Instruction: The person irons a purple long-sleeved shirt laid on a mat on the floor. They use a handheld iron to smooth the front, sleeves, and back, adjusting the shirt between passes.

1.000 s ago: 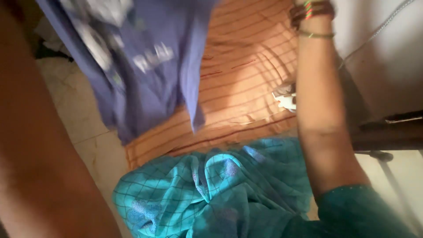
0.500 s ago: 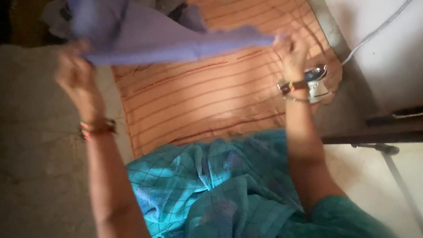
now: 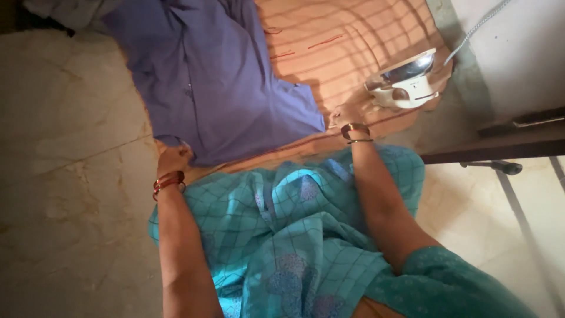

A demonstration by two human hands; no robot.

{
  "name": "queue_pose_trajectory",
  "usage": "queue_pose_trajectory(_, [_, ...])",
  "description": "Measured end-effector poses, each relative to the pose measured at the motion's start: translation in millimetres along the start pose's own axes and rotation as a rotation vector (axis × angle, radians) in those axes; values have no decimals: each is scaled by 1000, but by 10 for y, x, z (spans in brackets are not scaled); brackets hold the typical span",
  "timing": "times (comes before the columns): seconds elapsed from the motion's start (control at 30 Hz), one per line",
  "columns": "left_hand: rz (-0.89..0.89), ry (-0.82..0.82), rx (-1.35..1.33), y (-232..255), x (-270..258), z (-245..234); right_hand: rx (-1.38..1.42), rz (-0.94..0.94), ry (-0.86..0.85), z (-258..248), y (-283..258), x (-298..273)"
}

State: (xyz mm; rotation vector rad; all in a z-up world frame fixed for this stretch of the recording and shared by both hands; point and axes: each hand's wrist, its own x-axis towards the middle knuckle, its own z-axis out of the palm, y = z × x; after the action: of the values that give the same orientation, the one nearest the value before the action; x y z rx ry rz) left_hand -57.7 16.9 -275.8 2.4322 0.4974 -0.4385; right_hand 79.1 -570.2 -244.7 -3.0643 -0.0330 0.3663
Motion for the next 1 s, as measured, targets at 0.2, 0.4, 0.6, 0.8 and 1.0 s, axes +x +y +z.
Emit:
queue_pose_trajectory(0.2, [-199,-5,140,266,-32,67,530,-41,-188,113,19,-156])
queue_pose_trajectory(0.4, [-494,66,-178,349,-97,126,271,75,-197,134,-132,-199])
queue_pose_trajectory(0.6, [-424,1,-91,274,33,259,362,137,-220,109,-174,-239])
queue_pose_trajectory(0.8, [-455,118,-290,248,57,272,1280,446,-306,31,-155,-43])
queue_pose_trajectory(1.0, [-456,159,-389,392,-69,168,1736,335,-178,-48,-22,-59])
